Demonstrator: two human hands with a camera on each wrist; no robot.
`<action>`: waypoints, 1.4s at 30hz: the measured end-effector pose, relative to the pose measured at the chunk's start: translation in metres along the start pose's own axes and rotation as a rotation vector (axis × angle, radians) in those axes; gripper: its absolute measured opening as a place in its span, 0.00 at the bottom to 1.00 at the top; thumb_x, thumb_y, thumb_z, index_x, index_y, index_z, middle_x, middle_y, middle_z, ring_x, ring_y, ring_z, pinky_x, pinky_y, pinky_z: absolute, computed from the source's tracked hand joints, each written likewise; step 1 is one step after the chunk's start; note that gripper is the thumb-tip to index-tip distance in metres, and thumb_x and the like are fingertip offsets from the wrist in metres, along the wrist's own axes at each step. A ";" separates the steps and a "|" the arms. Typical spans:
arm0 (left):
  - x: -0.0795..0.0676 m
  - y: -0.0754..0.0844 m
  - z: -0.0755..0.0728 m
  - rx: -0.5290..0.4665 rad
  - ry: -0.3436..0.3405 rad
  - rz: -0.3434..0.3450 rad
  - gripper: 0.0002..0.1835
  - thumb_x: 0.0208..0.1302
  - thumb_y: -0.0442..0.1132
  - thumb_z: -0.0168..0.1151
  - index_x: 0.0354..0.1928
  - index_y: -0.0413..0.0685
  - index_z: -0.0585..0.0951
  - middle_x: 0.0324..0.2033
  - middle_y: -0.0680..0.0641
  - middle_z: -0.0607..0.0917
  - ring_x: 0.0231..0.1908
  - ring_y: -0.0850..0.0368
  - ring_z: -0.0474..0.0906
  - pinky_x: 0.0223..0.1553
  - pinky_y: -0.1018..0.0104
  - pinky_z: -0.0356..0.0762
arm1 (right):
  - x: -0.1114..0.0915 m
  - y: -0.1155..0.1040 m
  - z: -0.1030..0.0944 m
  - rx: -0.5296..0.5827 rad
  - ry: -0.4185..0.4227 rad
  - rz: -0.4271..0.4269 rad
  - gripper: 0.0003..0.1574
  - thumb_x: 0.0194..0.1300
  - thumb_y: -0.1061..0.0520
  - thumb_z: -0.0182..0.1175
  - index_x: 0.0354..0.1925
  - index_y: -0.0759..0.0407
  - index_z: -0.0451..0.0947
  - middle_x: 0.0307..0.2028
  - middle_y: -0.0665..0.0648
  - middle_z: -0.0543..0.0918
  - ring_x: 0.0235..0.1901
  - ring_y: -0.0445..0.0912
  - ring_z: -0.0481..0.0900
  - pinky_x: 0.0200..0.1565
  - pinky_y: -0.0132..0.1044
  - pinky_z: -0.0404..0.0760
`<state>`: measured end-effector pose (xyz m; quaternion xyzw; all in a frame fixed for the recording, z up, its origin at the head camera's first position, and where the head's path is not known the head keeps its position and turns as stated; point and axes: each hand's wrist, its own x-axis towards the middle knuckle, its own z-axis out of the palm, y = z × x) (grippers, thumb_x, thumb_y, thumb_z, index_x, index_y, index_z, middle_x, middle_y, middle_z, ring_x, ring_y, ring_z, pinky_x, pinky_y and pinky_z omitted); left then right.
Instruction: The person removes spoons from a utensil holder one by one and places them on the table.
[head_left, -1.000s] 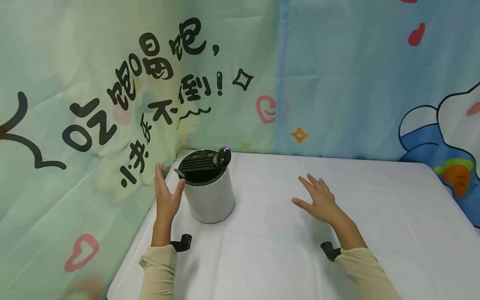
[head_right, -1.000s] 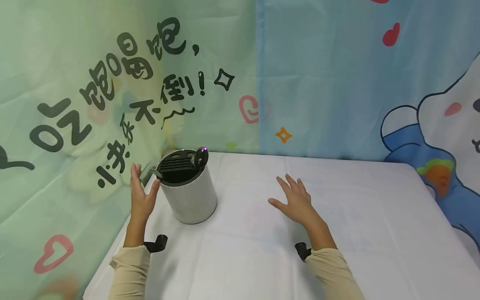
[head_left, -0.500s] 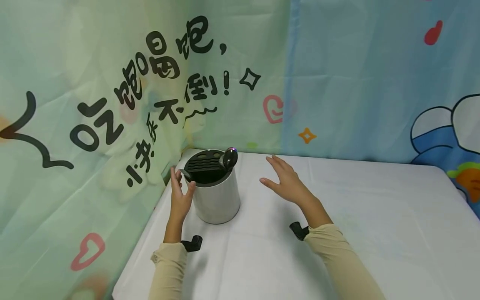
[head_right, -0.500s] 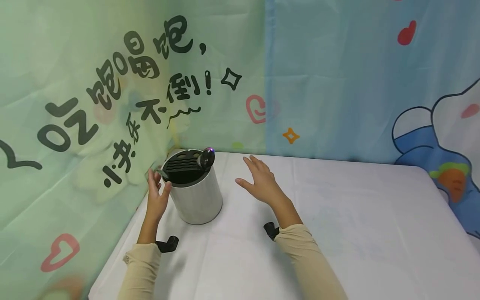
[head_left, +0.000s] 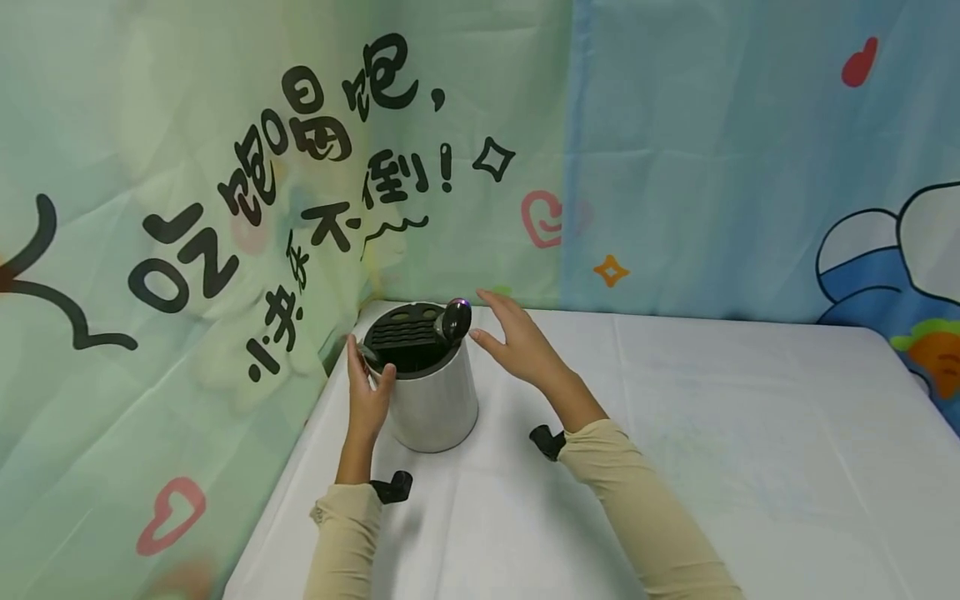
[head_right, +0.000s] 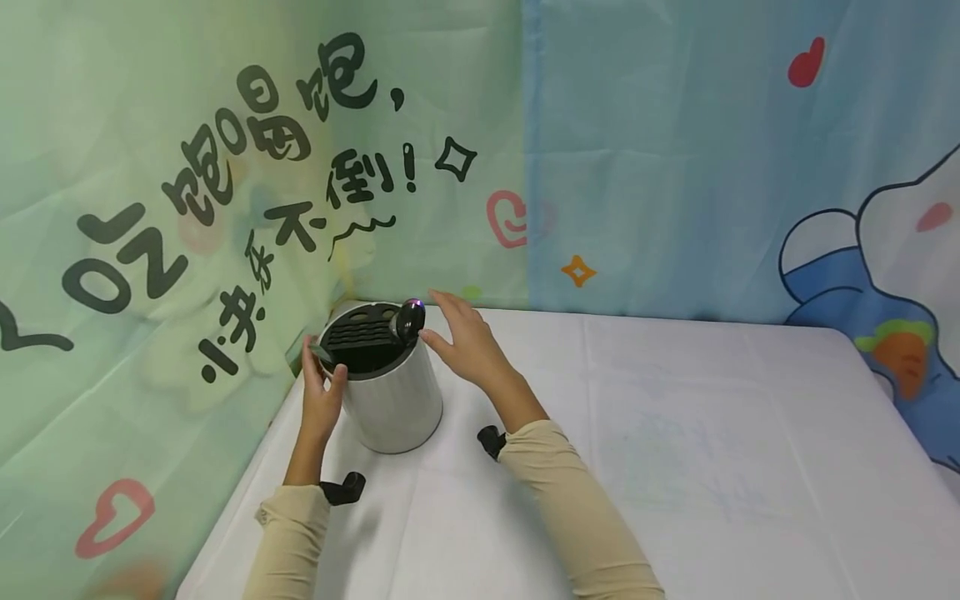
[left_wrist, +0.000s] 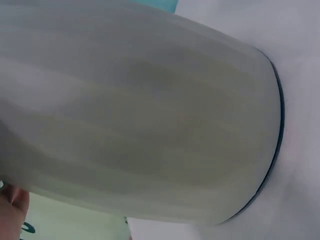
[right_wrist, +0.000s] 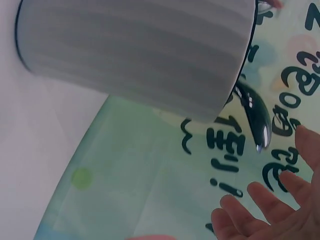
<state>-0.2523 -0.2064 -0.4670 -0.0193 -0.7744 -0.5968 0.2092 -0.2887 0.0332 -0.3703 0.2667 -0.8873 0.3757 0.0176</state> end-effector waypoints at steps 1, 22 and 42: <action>-0.001 -0.001 0.000 -0.010 0.008 0.003 0.58 0.50 0.74 0.49 0.71 0.45 0.39 0.71 0.39 0.40 0.70 0.41 0.40 0.67 0.45 0.42 | 0.002 -0.002 0.002 0.008 0.001 -0.006 0.38 0.66 0.49 0.52 0.69 0.59 0.51 0.67 0.63 0.56 0.67 0.57 0.52 0.64 0.56 0.54; -0.001 -0.002 0.006 -0.004 0.037 -0.026 0.53 0.53 0.72 0.49 0.70 0.43 0.48 0.67 0.35 0.50 0.68 0.41 0.45 0.66 0.43 0.44 | 0.016 -0.003 0.024 0.024 0.053 0.104 0.32 0.65 0.54 0.54 0.65 0.56 0.59 0.63 0.60 0.66 0.60 0.56 0.67 0.59 0.52 0.66; 0.002 -0.002 0.001 0.013 0.023 -0.057 0.52 0.53 0.72 0.48 0.70 0.46 0.47 0.67 0.36 0.51 0.68 0.41 0.46 0.66 0.43 0.44 | 0.026 -0.007 0.036 0.177 0.153 0.180 0.26 0.62 0.52 0.58 0.54 0.63 0.65 0.51 0.63 0.75 0.52 0.56 0.73 0.53 0.50 0.71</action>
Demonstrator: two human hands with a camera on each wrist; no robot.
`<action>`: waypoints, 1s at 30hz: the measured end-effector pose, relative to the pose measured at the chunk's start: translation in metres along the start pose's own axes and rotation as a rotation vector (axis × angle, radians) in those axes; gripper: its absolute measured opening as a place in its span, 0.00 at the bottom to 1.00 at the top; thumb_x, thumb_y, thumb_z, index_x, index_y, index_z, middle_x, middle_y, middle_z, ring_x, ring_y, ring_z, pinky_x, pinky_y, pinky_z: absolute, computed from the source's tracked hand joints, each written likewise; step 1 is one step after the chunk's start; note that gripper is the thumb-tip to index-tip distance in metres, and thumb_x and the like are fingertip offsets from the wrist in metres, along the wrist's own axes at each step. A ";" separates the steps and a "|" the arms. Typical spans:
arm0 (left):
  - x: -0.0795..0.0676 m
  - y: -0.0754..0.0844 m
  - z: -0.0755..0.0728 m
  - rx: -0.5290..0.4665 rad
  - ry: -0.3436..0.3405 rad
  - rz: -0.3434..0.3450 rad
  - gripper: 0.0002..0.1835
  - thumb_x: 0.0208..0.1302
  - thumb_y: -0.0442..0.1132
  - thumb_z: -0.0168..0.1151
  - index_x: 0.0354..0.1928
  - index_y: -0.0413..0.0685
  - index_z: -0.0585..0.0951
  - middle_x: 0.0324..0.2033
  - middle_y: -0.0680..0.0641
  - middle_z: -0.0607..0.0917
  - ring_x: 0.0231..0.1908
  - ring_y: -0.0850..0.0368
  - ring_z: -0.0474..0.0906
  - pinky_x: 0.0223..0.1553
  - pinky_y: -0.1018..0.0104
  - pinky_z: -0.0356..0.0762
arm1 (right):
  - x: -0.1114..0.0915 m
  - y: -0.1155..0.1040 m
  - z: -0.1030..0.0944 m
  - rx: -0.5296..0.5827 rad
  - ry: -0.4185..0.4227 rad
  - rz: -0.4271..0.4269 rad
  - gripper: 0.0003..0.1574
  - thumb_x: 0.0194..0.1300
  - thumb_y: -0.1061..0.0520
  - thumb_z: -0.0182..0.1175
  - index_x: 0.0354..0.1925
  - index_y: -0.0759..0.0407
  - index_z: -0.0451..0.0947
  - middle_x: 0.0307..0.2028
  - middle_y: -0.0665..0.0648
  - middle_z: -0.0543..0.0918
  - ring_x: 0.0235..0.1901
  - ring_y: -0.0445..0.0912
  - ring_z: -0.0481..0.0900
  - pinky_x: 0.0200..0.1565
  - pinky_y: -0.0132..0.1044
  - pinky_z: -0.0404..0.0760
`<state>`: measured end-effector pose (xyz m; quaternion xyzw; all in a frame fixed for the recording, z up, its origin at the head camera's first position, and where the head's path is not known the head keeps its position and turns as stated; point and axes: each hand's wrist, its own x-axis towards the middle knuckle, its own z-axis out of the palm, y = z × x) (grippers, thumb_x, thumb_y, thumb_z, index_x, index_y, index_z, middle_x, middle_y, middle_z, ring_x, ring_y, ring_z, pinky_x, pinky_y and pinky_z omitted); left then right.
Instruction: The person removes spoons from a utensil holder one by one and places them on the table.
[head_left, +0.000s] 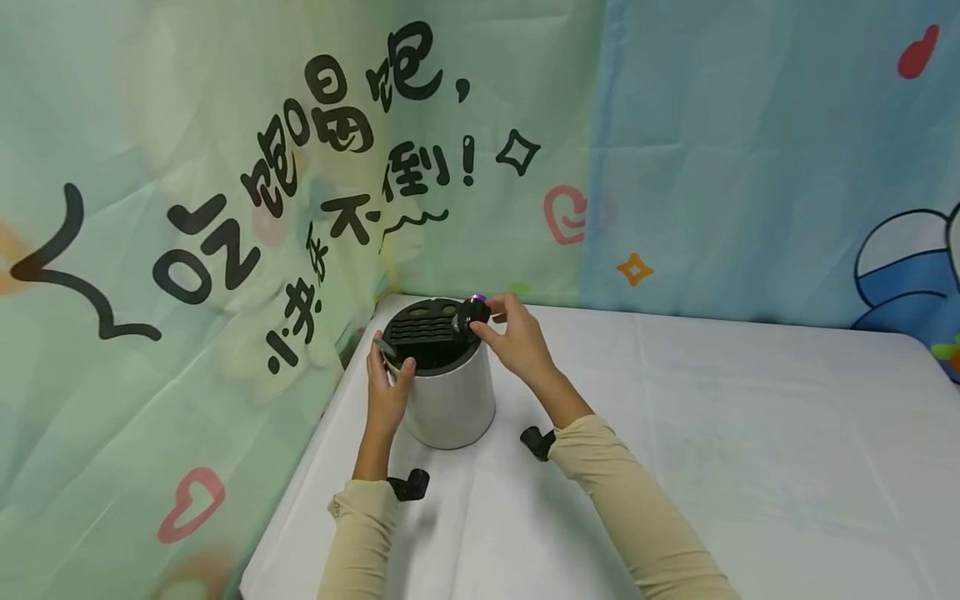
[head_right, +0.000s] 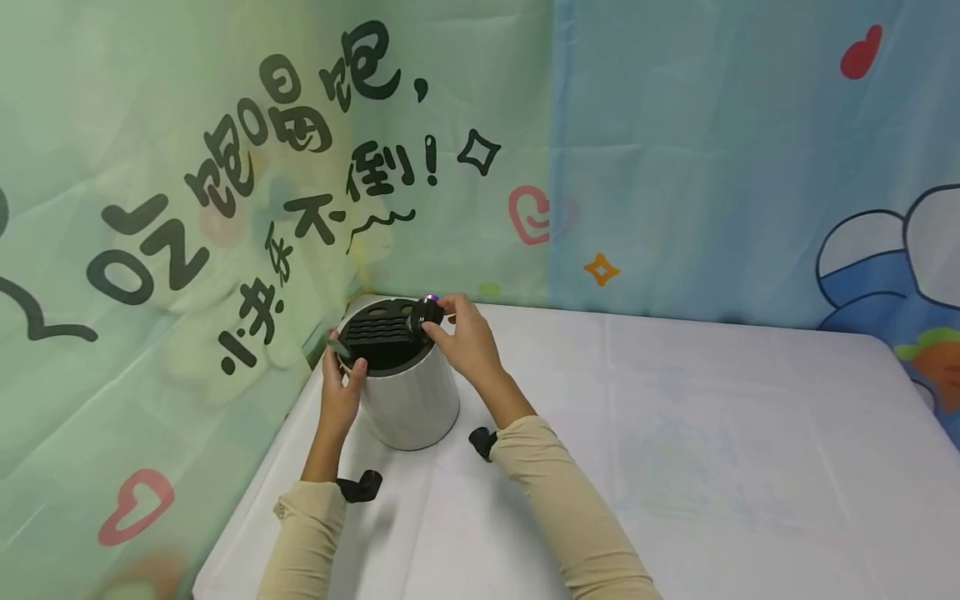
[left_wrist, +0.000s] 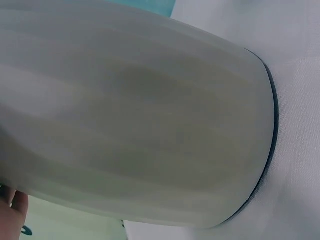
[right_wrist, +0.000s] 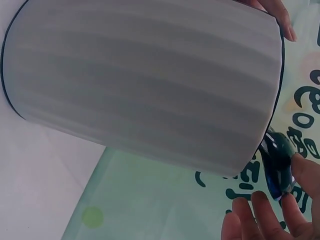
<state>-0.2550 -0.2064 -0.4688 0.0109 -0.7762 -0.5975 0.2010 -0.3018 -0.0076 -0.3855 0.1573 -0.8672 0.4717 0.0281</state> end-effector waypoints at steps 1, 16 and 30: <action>0.000 0.000 0.000 0.000 0.000 0.000 0.52 0.53 0.72 0.48 0.70 0.46 0.47 0.67 0.36 0.51 0.68 0.40 0.46 0.66 0.43 0.44 | 0.000 0.000 0.000 0.006 0.005 -0.007 0.26 0.62 0.52 0.58 0.54 0.63 0.65 0.51 0.63 0.75 0.52 0.57 0.73 0.52 0.50 0.71; 0.003 0.002 0.003 -0.007 -0.019 0.010 0.52 0.53 0.72 0.48 0.70 0.47 0.47 0.67 0.36 0.51 0.68 0.41 0.46 0.66 0.43 0.44 | 0.001 -0.006 -0.007 0.047 0.044 0.034 0.23 0.54 0.53 0.65 0.40 0.68 0.72 0.49 0.68 0.66 0.56 0.59 0.60 0.57 0.51 0.63; 0.001 -0.001 0.000 0.016 -0.010 0.004 0.54 0.51 0.75 0.46 0.71 0.46 0.47 0.66 0.35 0.51 0.68 0.40 0.46 0.66 0.43 0.45 | 0.004 -0.019 -0.021 0.087 0.096 0.004 0.16 0.60 0.51 0.60 0.36 0.65 0.76 0.41 0.64 0.77 0.45 0.55 0.71 0.46 0.45 0.70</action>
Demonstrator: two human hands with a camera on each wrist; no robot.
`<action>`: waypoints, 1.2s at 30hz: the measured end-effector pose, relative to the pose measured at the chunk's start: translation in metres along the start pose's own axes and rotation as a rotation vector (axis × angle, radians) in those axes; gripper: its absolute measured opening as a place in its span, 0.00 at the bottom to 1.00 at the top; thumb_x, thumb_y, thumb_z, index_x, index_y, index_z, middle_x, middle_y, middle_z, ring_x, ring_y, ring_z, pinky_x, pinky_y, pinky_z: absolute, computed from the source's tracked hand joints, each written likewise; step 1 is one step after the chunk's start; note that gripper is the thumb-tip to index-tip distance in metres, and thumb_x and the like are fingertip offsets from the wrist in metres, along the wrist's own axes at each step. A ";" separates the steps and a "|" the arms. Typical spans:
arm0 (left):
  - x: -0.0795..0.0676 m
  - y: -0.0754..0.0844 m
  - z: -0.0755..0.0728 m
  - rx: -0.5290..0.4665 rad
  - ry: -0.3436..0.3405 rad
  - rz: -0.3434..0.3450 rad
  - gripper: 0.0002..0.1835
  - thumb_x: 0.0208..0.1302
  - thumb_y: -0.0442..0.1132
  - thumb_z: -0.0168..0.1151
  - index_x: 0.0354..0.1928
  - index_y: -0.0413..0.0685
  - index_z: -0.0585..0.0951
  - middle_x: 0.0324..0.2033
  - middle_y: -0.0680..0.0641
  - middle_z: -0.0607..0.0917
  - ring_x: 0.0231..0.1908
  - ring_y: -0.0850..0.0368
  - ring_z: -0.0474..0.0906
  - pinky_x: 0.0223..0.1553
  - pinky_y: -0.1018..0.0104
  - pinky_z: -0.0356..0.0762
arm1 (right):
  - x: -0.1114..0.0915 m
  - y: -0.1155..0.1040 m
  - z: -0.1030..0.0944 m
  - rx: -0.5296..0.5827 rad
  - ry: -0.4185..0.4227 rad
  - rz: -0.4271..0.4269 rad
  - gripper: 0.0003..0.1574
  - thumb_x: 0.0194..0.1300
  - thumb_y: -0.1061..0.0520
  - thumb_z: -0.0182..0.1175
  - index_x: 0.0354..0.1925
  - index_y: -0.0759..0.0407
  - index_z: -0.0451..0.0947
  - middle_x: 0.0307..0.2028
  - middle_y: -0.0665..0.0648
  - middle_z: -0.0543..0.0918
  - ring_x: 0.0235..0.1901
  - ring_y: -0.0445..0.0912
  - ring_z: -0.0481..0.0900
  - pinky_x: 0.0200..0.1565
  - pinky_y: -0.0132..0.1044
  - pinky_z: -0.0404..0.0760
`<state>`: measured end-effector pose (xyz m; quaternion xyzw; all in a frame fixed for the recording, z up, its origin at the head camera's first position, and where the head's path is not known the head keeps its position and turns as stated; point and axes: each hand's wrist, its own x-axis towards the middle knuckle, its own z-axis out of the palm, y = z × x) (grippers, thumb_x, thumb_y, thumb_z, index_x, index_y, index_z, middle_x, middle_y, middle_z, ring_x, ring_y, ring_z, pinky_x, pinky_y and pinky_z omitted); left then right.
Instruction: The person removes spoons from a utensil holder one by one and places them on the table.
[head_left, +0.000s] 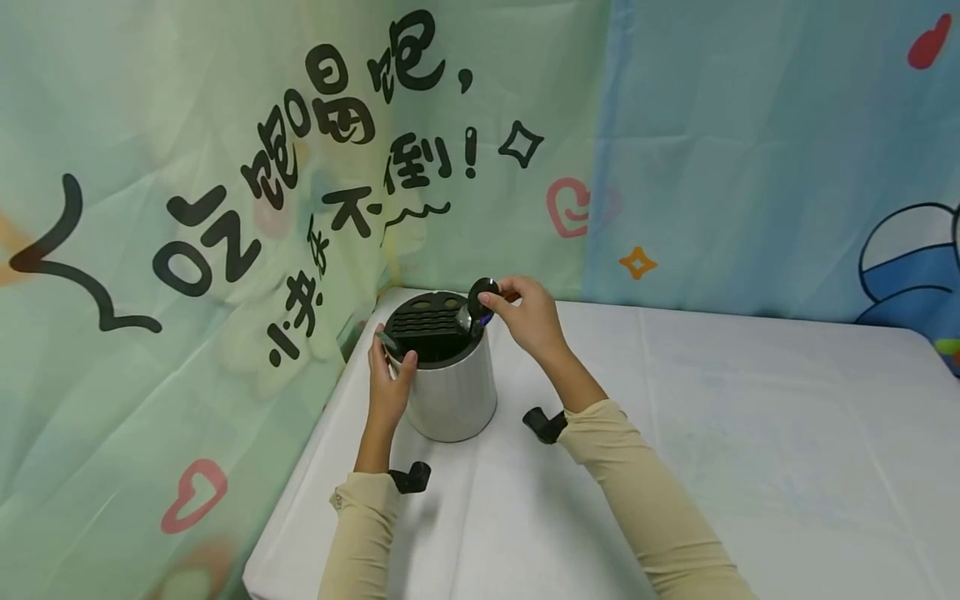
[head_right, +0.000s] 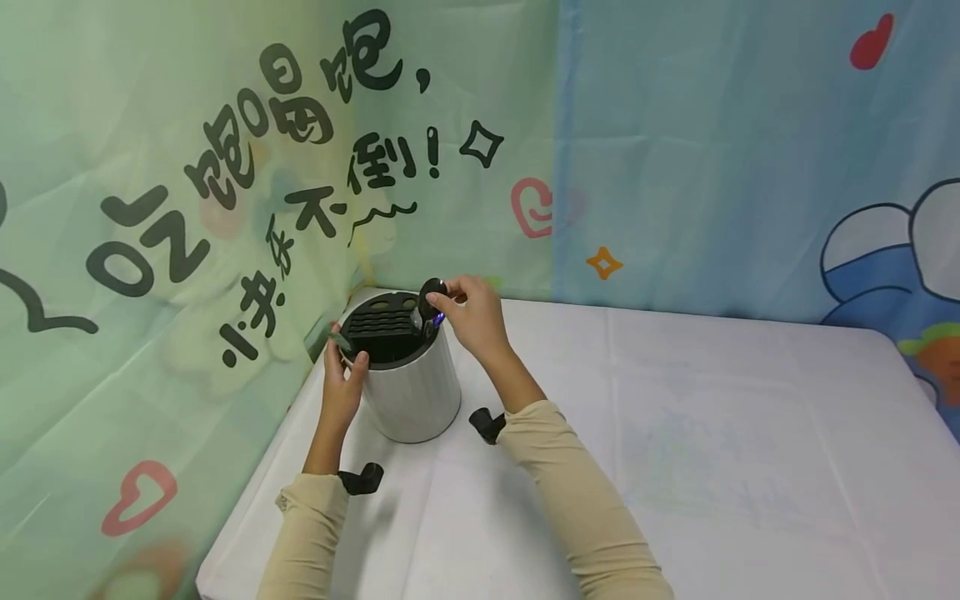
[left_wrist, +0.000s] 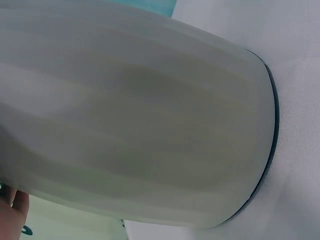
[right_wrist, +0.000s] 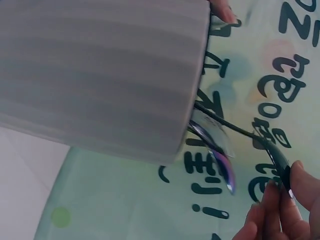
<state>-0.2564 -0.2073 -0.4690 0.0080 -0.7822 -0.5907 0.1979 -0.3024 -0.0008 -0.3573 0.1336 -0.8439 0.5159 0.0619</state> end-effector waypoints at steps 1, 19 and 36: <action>0.000 0.000 0.000 -0.001 0.001 -0.001 0.54 0.51 0.75 0.46 0.71 0.47 0.47 0.66 0.35 0.51 0.68 0.40 0.46 0.66 0.43 0.45 | 0.000 -0.001 -0.002 0.013 0.001 0.004 0.16 0.61 0.51 0.59 0.37 0.64 0.75 0.38 0.63 0.78 0.41 0.53 0.72 0.42 0.42 0.70; -0.002 0.002 -0.003 -0.020 -0.021 -0.016 0.44 0.60 0.60 0.51 0.71 0.48 0.46 0.67 0.35 0.50 0.68 0.40 0.45 0.66 0.43 0.45 | 0.005 -0.023 -0.032 0.101 0.055 -0.036 0.16 0.62 0.51 0.58 0.39 0.64 0.74 0.28 0.56 0.77 0.33 0.45 0.68 0.31 0.35 0.62; -0.002 0.000 -0.002 -0.018 -0.022 -0.025 0.45 0.60 0.61 0.51 0.71 0.47 0.46 0.67 0.35 0.49 0.69 0.39 0.44 0.66 0.43 0.44 | 0.007 -0.035 -0.058 0.109 0.120 -0.045 0.19 0.62 0.50 0.58 0.42 0.65 0.73 0.30 0.57 0.77 0.29 0.43 0.63 0.32 0.34 0.59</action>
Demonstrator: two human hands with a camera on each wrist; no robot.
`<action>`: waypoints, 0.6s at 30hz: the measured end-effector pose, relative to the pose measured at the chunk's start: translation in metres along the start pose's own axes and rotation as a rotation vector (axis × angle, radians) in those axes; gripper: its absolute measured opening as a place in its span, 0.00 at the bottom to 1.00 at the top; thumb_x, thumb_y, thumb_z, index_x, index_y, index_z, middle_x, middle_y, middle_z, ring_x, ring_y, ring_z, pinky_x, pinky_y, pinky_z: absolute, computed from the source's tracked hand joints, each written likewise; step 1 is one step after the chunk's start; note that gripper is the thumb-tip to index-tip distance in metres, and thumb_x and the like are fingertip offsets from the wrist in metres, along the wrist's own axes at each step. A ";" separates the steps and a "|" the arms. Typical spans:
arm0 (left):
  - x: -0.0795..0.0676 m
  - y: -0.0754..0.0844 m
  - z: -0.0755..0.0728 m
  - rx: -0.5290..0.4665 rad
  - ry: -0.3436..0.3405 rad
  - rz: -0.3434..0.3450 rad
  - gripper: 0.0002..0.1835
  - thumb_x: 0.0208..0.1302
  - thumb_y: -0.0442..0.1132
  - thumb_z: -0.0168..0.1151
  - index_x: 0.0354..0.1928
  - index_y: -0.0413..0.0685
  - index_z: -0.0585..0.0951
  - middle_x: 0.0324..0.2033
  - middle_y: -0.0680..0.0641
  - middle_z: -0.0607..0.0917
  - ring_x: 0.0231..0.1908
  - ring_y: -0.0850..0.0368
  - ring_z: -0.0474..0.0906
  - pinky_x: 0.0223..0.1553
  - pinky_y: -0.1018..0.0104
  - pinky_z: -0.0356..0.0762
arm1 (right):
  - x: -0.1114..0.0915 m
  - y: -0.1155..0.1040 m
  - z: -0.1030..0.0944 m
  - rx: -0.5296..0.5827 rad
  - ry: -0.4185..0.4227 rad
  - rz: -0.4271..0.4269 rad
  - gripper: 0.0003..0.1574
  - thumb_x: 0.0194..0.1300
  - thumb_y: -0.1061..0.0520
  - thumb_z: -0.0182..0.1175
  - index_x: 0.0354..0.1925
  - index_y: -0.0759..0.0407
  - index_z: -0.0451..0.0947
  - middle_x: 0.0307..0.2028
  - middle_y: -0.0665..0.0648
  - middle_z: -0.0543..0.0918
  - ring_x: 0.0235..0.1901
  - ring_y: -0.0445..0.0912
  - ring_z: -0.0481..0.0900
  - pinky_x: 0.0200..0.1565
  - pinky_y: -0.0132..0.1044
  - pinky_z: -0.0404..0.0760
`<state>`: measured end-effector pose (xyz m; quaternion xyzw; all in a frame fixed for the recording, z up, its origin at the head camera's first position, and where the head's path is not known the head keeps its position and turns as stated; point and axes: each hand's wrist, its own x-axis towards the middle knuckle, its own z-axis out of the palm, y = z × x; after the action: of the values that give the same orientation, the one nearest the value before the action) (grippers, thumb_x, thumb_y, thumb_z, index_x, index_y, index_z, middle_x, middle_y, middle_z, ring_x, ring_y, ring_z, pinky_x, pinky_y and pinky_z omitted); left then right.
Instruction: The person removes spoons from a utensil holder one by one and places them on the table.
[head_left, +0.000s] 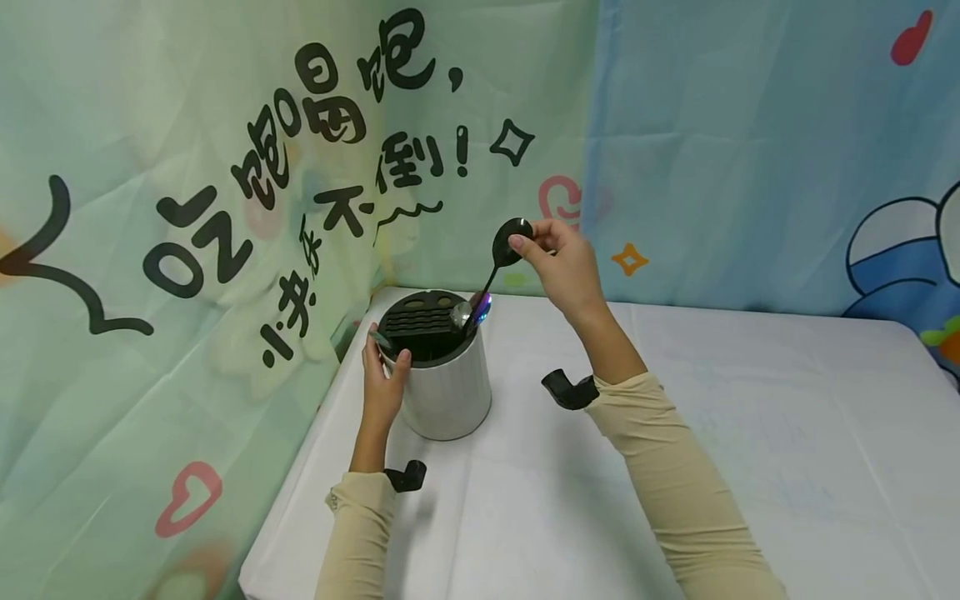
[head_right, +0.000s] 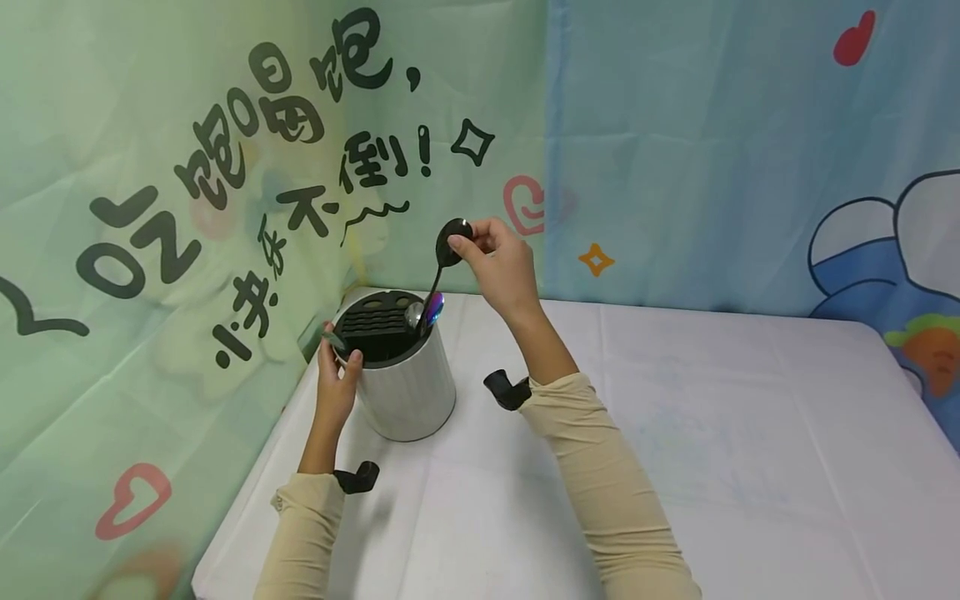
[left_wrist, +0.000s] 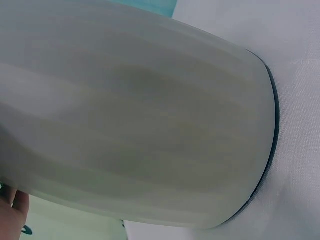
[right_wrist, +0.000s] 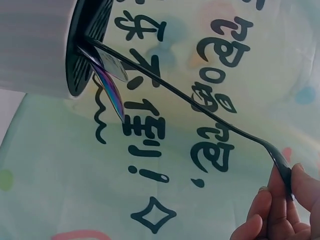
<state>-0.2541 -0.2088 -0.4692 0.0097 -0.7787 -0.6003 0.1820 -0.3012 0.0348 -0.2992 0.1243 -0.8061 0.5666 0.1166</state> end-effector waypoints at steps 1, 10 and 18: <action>0.000 0.000 0.000 0.002 0.001 0.003 0.45 0.60 0.62 0.51 0.71 0.48 0.46 0.67 0.36 0.49 0.69 0.40 0.44 0.66 0.44 0.45 | 0.000 -0.001 -0.001 0.010 0.005 0.002 0.19 0.62 0.50 0.58 0.42 0.66 0.73 0.30 0.56 0.77 0.30 0.43 0.64 0.32 0.34 0.59; -0.002 0.003 0.002 0.016 0.018 0.011 0.52 0.53 0.72 0.47 0.71 0.48 0.46 0.67 0.36 0.50 0.68 0.40 0.46 0.66 0.43 0.45 | -0.002 -0.007 -0.015 0.150 0.046 0.019 0.15 0.60 0.51 0.60 0.39 0.62 0.73 0.25 0.39 0.76 0.36 0.37 0.70 0.34 0.33 0.59; -0.001 0.002 0.003 0.020 0.029 0.020 0.55 0.51 0.75 0.46 0.70 0.44 0.47 0.66 0.35 0.51 0.68 0.39 0.47 0.65 0.42 0.45 | -0.006 -0.005 -0.028 0.192 0.056 0.019 0.11 0.61 0.53 0.59 0.39 0.58 0.73 0.26 0.39 0.76 0.38 0.36 0.71 0.35 0.32 0.61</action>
<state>-0.2536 -0.2056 -0.4687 0.0125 -0.7820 -0.5905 0.1990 -0.2927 0.0603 -0.2876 0.1113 -0.7457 0.6456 0.1215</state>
